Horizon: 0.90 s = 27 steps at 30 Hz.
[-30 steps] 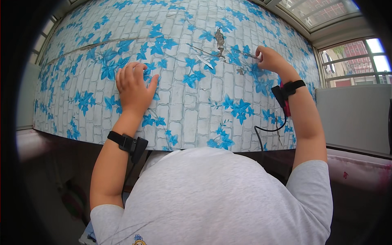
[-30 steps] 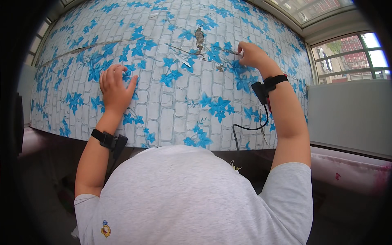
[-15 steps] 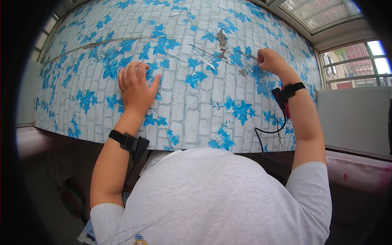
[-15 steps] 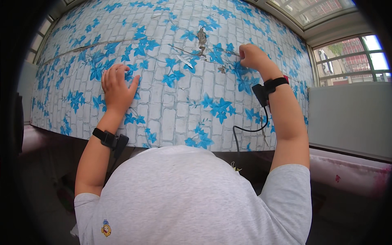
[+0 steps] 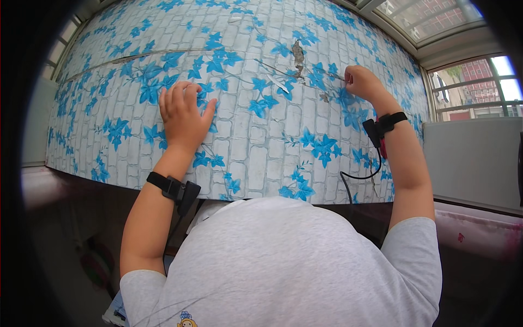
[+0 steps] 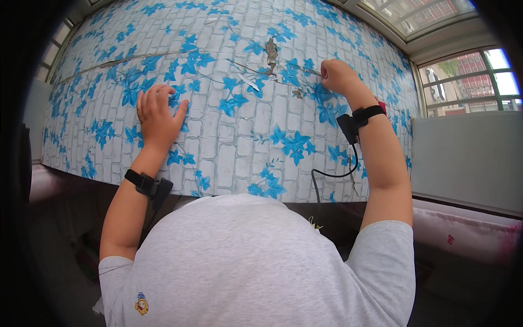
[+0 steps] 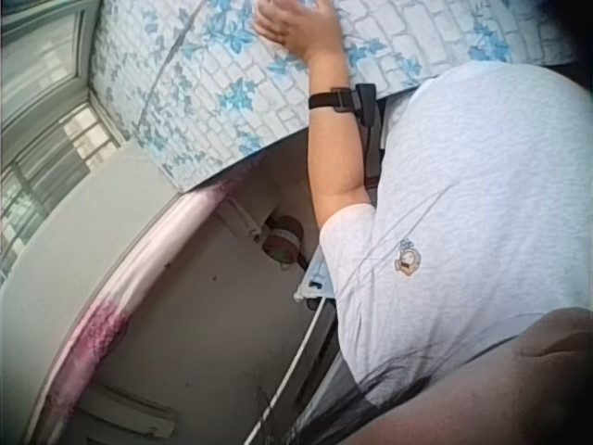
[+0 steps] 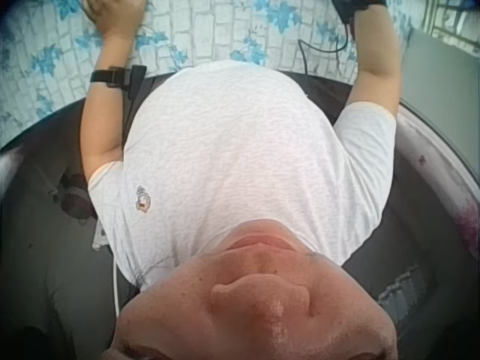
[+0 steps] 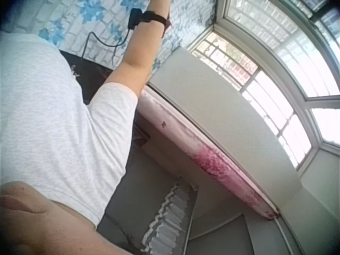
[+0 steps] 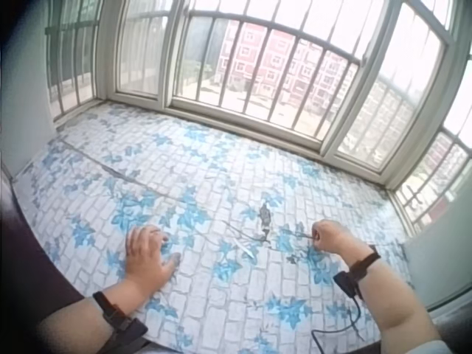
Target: Cleaning and scraping a covered table surface using a pink cloth and a small metal scraping tool.
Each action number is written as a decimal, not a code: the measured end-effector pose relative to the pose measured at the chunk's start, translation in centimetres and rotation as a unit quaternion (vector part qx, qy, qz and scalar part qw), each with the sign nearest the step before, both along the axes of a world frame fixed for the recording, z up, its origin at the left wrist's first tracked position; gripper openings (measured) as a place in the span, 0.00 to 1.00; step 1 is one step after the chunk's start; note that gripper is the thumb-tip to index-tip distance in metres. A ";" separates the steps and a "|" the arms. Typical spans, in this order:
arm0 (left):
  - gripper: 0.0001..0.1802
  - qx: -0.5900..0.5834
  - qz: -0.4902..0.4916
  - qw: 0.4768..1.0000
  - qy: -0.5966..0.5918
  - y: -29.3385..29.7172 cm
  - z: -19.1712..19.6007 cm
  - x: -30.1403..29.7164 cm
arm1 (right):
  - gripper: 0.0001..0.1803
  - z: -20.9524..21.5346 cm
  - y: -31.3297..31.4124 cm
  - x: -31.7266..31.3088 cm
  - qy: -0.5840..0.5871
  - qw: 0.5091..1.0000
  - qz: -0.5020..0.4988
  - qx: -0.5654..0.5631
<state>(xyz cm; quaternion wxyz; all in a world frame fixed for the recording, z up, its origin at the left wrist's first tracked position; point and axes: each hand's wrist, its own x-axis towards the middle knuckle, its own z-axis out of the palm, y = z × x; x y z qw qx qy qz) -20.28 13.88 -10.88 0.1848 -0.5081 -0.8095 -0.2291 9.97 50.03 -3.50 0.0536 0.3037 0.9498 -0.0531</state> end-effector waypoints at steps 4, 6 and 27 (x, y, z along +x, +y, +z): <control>0.20 0.004 -0.003 1.000 0.001 -0.1 0.3 0.1 | 0.06 0.2 -0.1 -0.3 -0.013 1.000 0.010 0.011; 0.20 0.006 -0.003 1.000 0.001 -0.1 0.4 0.1 | 0.06 0.2 -0.3 -0.5 -0.023 1.000 0.009 0.013; 0.19 0.017 -0.013 1.000 0.012 0.0 0.2 0.0 | 0.06 -1.3 -2.8 -1.8 -0.084 0.966 0.035 0.240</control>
